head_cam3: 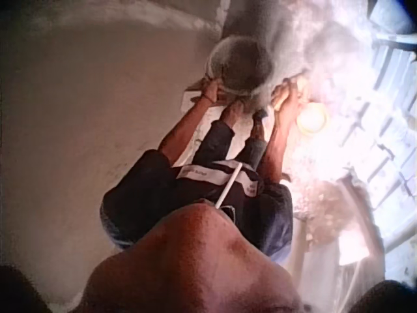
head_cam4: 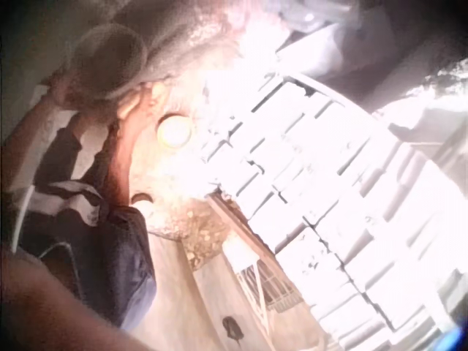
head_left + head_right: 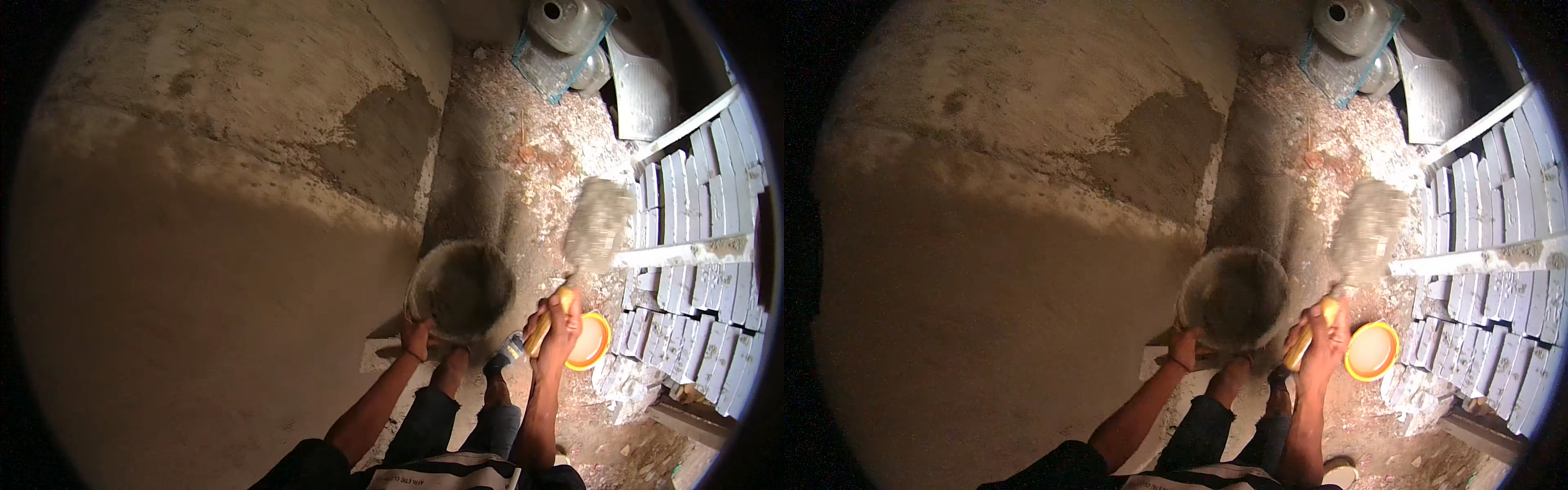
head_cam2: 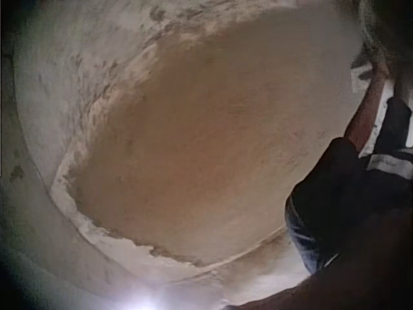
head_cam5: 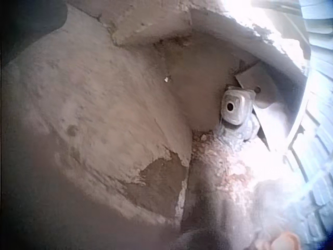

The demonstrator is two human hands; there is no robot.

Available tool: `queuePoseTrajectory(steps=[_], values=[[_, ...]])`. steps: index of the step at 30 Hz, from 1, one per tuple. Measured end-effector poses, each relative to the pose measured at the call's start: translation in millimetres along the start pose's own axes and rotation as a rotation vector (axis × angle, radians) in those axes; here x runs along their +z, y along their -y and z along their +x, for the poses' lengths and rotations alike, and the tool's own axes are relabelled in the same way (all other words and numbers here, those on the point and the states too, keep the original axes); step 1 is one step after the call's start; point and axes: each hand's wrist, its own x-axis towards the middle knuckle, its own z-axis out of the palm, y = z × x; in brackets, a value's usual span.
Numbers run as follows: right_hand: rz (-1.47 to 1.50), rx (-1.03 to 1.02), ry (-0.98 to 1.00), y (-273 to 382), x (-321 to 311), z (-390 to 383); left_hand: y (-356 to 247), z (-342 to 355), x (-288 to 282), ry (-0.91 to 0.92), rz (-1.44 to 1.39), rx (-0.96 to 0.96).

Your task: The person applies cement to a wall using a trowel. They scoop cement from a bucket and spread it onto the rough surface of the wall, repeating this process to cover an area.

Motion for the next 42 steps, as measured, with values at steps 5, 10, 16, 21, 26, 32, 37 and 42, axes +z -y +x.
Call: queuePoseTrajectory(steps=[5, 10, 16, 21, 26, 32, 37, 42], values=[[-0.107, -0.301, -0.208, -35, 56, 31, 33, 1, -20, 0.129, 0.031, -0.009], [-0.760, -0.341, -0.110, -180, 144, 27, 48, -7, -41, 0.136, 0.793, 0.773], [-0.551, -0.490, 0.405, -139, 309, -109, 3, -45, -26, 0.210, 0.054, 0.241], [0.045, -0.233, 0.133, -173, 285, -98, 23, -15, -60, 0.173, 0.088, 0.094], [0.142, 0.515, 0.090, -247, 233, 11, 53, -21, -63, 0.205, 0.156, 0.141], [0.155, 0.626, 0.313, -286, 268, 37, 68, -33, -57, 0.245, 0.196, 0.175], [0.252, 0.704, 0.465, -252, 266, -12, 65, -36, -78, 0.208, 0.240, 0.171], [0.312, 0.697, 0.454, -226, 276, -27, 72, -40, -74, 0.234, 0.243, 0.166]])
